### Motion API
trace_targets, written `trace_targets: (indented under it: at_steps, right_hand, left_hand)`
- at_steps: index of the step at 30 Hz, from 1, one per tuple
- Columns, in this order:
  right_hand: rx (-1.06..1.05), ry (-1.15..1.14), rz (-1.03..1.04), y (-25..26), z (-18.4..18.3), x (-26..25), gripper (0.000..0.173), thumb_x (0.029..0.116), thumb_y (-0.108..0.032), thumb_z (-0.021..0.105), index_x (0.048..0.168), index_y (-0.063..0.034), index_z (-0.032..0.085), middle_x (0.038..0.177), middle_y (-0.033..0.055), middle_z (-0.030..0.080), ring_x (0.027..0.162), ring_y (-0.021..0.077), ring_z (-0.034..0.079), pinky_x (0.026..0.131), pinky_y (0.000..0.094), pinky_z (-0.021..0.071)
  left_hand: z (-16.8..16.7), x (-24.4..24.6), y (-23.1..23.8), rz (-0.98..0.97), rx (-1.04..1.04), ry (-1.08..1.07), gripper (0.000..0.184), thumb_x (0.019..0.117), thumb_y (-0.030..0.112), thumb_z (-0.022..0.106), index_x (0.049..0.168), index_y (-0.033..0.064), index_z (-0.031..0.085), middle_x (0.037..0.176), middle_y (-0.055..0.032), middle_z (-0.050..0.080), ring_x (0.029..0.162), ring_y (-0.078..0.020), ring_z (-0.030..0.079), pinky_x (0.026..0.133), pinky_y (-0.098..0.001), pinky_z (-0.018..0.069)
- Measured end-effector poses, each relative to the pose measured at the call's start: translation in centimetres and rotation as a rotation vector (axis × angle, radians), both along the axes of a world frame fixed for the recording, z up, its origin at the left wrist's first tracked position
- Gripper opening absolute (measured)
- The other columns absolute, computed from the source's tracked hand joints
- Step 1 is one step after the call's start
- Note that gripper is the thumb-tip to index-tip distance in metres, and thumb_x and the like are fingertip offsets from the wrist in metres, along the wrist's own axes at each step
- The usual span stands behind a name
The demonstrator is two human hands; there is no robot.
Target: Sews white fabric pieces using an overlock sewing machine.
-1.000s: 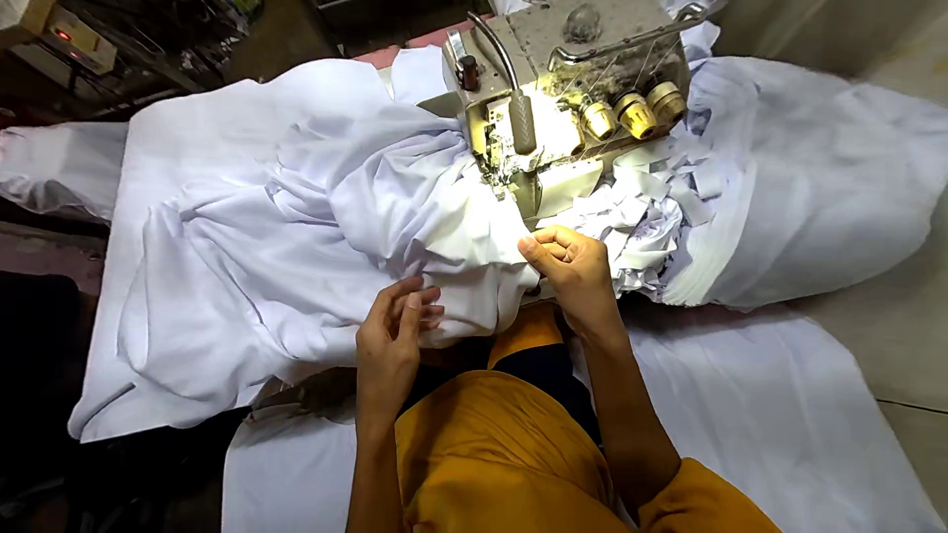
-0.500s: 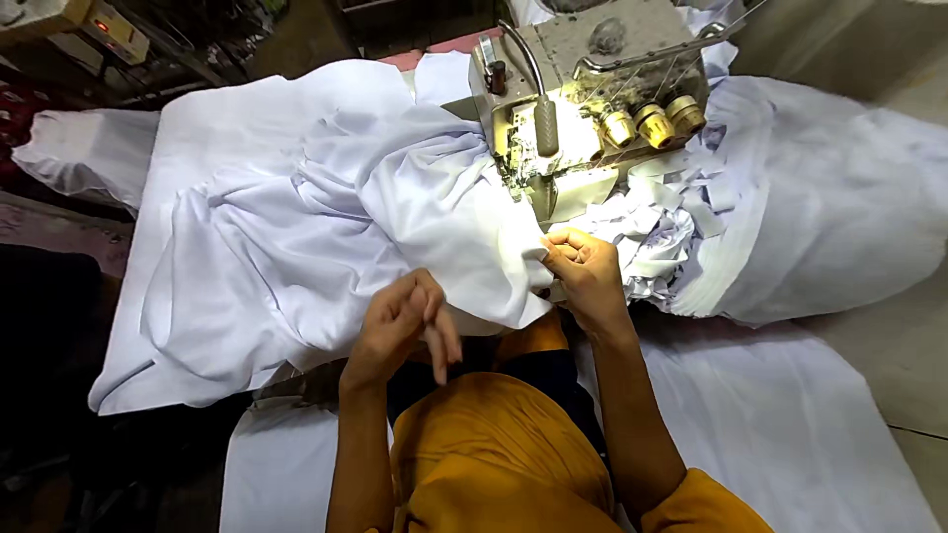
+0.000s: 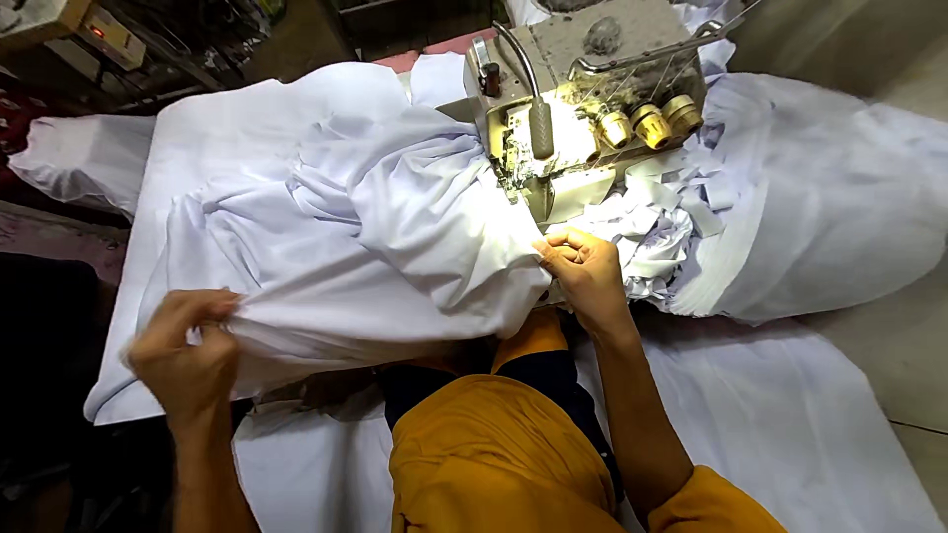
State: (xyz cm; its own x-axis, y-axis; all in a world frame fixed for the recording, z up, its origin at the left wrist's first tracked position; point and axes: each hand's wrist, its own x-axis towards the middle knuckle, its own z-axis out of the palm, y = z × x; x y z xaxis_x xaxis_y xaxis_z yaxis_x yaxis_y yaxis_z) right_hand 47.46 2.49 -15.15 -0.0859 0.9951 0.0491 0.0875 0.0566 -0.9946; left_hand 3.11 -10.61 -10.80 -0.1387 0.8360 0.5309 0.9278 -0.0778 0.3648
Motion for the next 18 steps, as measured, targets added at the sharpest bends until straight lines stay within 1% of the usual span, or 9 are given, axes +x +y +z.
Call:
trace_targets:
  at_steps: [2,4,5,8,10,12,14,16,18]
  right_hand:
    - [-0.006,-0.003,0.003,-0.1,0.2,-0.4,0.011,0.0977,-0.018,0.071,0.095,-0.0074,0.072,0.066,-0.0007,0.068,0.052,0.0059,0.059,0.050,0.0226,0.0500]
    - [-0.005,0.001,0.003,-0.4,0.3,-1.0,0.011,0.0981,-0.017,0.070,0.095,-0.0070,0.071,0.066,-0.0006,0.069,0.052,0.0058,0.060,0.051,0.0226,0.0516]
    - [-0.012,0.008,-0.007,-0.5,0.5,-1.3,0.011,0.0981,-0.017,0.070,0.095,-0.0067,0.071,0.066,-0.0004,0.069,0.052,0.0057,0.061,0.051,0.0225,0.0521]
    - [-0.021,0.018,-0.056,-1.0,0.3,-1.9,0.010,0.0972,-0.017,0.071,0.094,-0.0069,0.071,0.066,-0.0002,0.069,0.052,0.0054,0.062,0.050,0.0224,0.0529]
    - [-0.016,-0.005,-0.094,-1.2,0.1,-2.1,0.011,0.0961,-0.018,0.073,0.094,-0.0077,0.072,0.067,-0.0008,0.070,0.053,0.0048,0.062,0.050,0.0225,0.0524]
    - [-0.006,-0.048,-0.130,-1.4,0.1,-1.9,0.011,0.0953,-0.020,0.074,0.093,-0.0092,0.073,0.069,-0.0017,0.071,0.053,0.0044,0.061,0.051,0.0229,0.0513]
    - [0.008,-0.092,-0.132,-1.4,0.2,-1.5,0.012,0.0947,-0.022,0.075,0.094,-0.0105,0.074,0.073,-0.0017,0.072,0.058,0.0057,0.064,0.054,0.0244,0.0541]
    - [0.020,-0.111,-0.121,-1.3,0.2,-1.2,0.012,0.0942,-0.023,0.076,0.094,-0.0111,0.075,0.078,-0.0012,0.073,0.063,0.0072,0.067,0.058,0.0257,0.0566]
    - [0.035,-0.119,-0.110,-1.1,0.2,-0.9,0.010,0.0936,-0.022,0.076,0.094,-0.0115,0.076,0.081,-0.0013,0.074,0.066,0.0075,0.068,0.060,0.0252,0.0581]
  left_hand:
    - [3.1,-4.2,2.3,0.022,0.004,0.049,0.033,0.1068,0.016,0.046,0.107,-0.0125,0.062,0.113,-0.0286,0.064,0.110,-0.0365,0.064,0.101,-0.0508,0.0495]
    - [5.7,-6.0,6.6,0.041,0.035,0.154,0.040,0.1090,0.025,0.046,0.109,-0.0118,0.063,0.110,-0.0299,0.064,0.106,-0.0380,0.062,0.095,-0.0495,0.0483]
    - [6.7,-5.9,9.0,0.050,0.022,0.240,0.041,0.1082,0.028,0.046,0.108,-0.0099,0.063,0.111,-0.0309,0.064,0.108,-0.0427,0.062,0.096,-0.0548,0.0469]
    - [8.9,-2.1,13.9,0.028,-0.176,0.395,0.031,0.1012,0.019,0.057,0.101,-0.0096,0.066,0.120,-0.0370,0.058,0.118,-0.0614,0.050,0.095,-0.0781,0.0359]
    - [9.2,4.0,13.8,0.004,-0.194,0.387,0.031,0.1019,0.019,0.057,0.103,-0.0106,0.065,0.124,-0.0376,0.056,0.118,-0.0632,0.049,0.092,-0.0795,0.0358]
    - [7.8,12.1,10.9,-0.160,-0.109,0.297,0.033,0.0994,0.027,0.058,0.115,-0.0015,0.065,0.127,-0.0262,0.059,0.119,-0.0485,0.054,0.096,-0.0653,0.0421]
    - [3.8,19.8,7.5,-0.360,-0.036,0.197,0.039,0.0923,0.037,0.065,0.118,0.0074,0.068,0.123,-0.0158,0.065,0.116,-0.0344,0.059,0.099,-0.0533,0.0434]
    - [-1.5,24.9,5.7,-0.439,0.012,0.211,0.037,0.0958,0.039,0.065,0.125,0.0154,0.067,0.123,-0.0114,0.064,0.113,-0.0303,0.057,0.098,-0.0487,0.0406]
    - [-5.0,27.0,6.6,-0.390,0.139,0.192,0.031,0.0973,0.029,0.063,0.126,0.0181,0.066,0.122,-0.0089,0.063,0.110,-0.0280,0.056,0.097,-0.0444,0.0393]
